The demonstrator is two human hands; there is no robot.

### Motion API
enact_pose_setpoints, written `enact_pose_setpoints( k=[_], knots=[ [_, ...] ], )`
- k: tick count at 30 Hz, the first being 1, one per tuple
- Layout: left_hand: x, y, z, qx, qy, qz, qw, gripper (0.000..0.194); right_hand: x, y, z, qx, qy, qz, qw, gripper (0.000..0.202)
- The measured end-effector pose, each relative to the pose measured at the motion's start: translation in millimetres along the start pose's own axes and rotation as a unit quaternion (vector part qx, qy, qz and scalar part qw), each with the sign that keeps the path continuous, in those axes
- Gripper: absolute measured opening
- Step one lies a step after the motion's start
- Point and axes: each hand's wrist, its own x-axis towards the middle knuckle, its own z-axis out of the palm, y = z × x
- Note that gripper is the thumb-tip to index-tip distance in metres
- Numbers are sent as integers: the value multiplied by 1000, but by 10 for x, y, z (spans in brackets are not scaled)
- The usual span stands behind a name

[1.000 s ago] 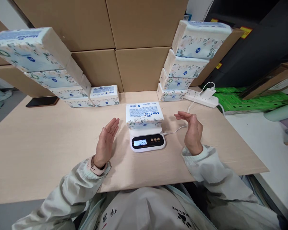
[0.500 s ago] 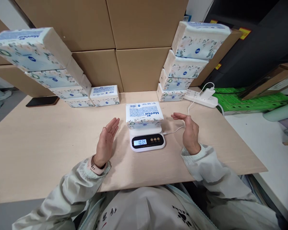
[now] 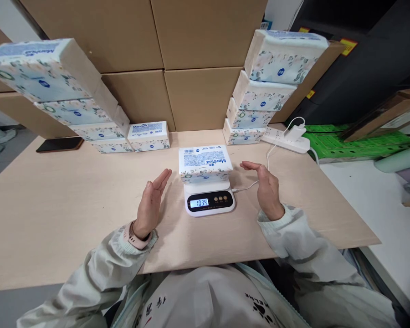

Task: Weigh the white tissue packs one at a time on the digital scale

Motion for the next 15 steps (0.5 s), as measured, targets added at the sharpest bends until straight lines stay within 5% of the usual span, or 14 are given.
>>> enact_pose_setpoints(
  k=[8,12,15],
  knots=[
    [129,85,15,45,-20,-26,998,65,26,-112,101,-72,-103,12,992,64],
    [235,258,178,85,-128,-42,987,66,48,-210,176,-44,-175,17,983,64],
    [376,437,435,110,-204,-26,972,63,122,-228,111,-9,-131,14,991,65]
  ],
)
